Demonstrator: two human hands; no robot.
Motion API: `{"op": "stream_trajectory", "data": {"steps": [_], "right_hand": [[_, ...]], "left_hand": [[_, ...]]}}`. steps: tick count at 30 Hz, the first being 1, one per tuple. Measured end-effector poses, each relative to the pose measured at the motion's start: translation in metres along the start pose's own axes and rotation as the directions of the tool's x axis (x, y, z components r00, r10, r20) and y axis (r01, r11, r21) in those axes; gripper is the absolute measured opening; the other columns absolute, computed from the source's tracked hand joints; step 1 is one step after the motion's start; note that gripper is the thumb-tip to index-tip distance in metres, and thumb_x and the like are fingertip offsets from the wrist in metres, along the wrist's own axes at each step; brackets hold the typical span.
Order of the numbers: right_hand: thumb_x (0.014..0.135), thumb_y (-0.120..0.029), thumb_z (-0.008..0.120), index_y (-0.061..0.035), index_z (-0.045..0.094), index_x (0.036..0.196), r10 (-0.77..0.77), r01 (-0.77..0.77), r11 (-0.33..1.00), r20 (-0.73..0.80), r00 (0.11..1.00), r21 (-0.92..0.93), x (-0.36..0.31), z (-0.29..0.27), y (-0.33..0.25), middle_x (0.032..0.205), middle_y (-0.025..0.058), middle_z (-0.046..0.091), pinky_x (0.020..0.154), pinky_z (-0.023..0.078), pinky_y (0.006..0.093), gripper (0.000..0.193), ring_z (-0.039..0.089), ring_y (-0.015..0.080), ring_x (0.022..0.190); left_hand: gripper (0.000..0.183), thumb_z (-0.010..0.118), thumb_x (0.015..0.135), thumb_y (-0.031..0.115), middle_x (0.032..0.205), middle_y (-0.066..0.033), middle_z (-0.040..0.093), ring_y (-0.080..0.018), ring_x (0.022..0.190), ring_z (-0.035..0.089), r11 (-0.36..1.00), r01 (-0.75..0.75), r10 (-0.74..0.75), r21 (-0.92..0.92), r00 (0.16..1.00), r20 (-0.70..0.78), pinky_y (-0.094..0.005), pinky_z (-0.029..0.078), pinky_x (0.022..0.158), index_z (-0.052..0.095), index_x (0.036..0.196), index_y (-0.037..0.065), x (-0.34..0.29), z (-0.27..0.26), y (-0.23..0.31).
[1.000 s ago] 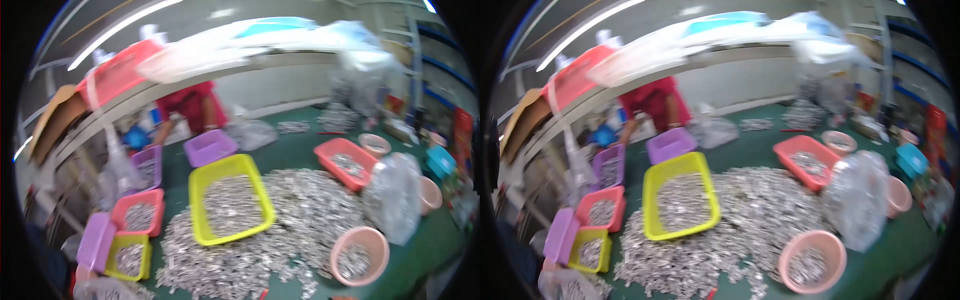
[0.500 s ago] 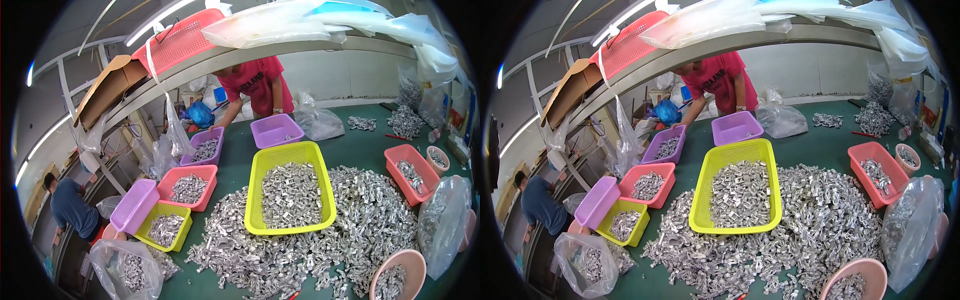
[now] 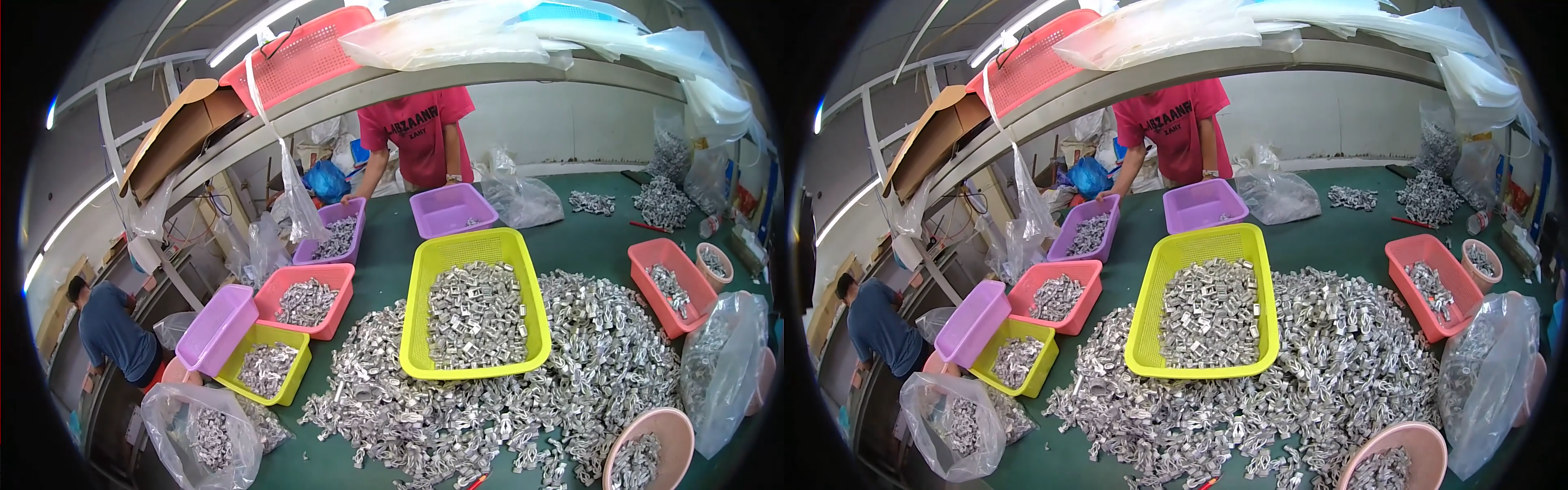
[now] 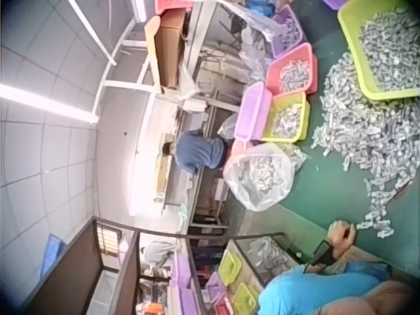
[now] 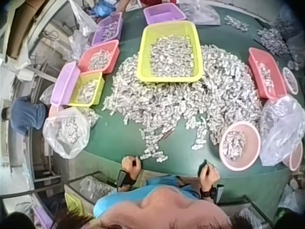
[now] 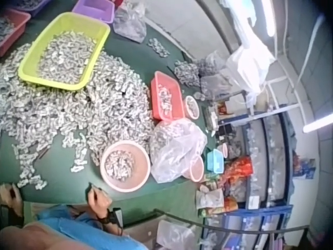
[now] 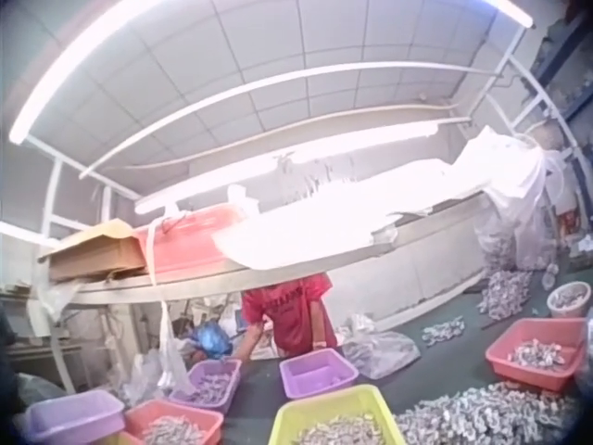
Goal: Sort and count metal clips from a large pile into separate bins and plastic bags.
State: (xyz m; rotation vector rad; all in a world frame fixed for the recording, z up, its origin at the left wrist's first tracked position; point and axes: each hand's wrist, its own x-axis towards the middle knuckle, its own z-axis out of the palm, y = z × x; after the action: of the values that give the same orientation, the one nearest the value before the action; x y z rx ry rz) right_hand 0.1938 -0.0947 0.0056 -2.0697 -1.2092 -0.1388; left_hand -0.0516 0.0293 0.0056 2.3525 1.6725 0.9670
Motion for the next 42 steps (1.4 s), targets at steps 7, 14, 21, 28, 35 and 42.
{"op": "stream_trajectory", "data": {"steps": [7,14,21,28,35,42], "right_hand": [[0.067,-0.002,0.051,0.0001,0.055,0.076,0.004,-0.004,1.0,0.001,1.0,0.011,-0.0002,-0.0016,-0.0014,0.058,0.0132,0.05,0.045,0.036,0.0337,0.01,0.045,0.0279,0.048],[0.068,-0.002,0.051,0.0005,0.055,0.077,-0.005,0.005,1.0,-0.011,1.0,0.014,0.0009,-0.0015,-0.0018,0.06,0.0138,0.051,0.046,0.037,0.0334,0.01,0.047,0.0275,0.05],[0.067,-0.002,0.051,0.0,0.055,0.077,0.016,-0.016,1.0,0.002,1.0,0.014,-0.0026,0.0,-0.0001,0.061,0.0135,0.052,0.046,0.038,0.0332,0.011,0.048,0.0278,0.05],[0.067,-0.003,0.051,-0.0005,0.054,0.077,0.01,-0.01,1.0,-0.006,1.0,-0.001,-0.0033,0.0003,0.0007,0.062,0.0135,0.052,0.047,0.037,0.0339,0.011,0.048,0.0284,0.051],[0.067,-0.003,0.051,-0.0006,0.054,0.078,0.009,-0.009,1.0,-0.003,1.0,-0.006,-0.0025,-0.0003,-0.0002,0.061,0.0137,0.051,0.046,0.037,0.0343,0.011,0.047,0.0286,0.051],[0.067,-0.002,0.051,-0.0006,0.054,0.077,0.008,-0.008,1.0,-0.012,1.0,-0.008,-0.0024,0.0002,0.0006,0.06,0.0133,0.05,0.046,0.037,0.0342,0.011,0.046,0.028,0.05]], "left_hand": [[0.015,0.054,0.065,0.007,0.057,-0.0102,0.045,-0.0291,0.055,0.043,1.0,0.024,-0.024,0.001,1.0,-0.006,-0.0385,0.033,0.049,0.044,0.055,0.006,-0.001,0.0,0.0011],[0.015,0.053,0.066,0.008,0.058,-0.011,0.044,-0.0298,0.055,0.042,0.999,0.054,-0.054,0.01,0.998,0.02,-0.0392,0.032,0.05,0.043,0.054,0.006,0.0001,0.0001,0.0027],[0.014,0.055,0.064,0.005,0.058,-0.01,0.044,-0.0291,0.054,0.042,1.0,-0.002,0.002,-0.006,1.0,-0.025,-0.0387,0.032,0.049,0.043,0.057,0.006,-0.0008,0.0011,0.0002],[0.013,0.055,0.064,0.005,0.058,-0.0097,0.044,-0.0285,0.054,0.043,0.999,-0.034,0.034,0.001,0.999,-0.03,-0.0381,0.032,0.049,0.043,0.059,0.006,-0.0035,0.0026,-0.0028],[0.013,0.055,0.063,0.004,0.058,-0.0096,0.044,-0.0281,0.053,0.042,1.0,-0.021,0.021,0.003,1.0,-0.019,-0.0376,0.032,0.048,0.043,0.059,0.007,-0.0017,0.0012,-0.0008],[0.013,0.055,0.062,0.003,0.058,-0.0094,0.044,-0.0279,0.053,0.042,0.999,-0.049,0.049,0.001,0.997,-0.063,-0.0371,0.033,0.048,0.043,0.058,0.006,-0.0017,0.0039,-0.0014]]}}
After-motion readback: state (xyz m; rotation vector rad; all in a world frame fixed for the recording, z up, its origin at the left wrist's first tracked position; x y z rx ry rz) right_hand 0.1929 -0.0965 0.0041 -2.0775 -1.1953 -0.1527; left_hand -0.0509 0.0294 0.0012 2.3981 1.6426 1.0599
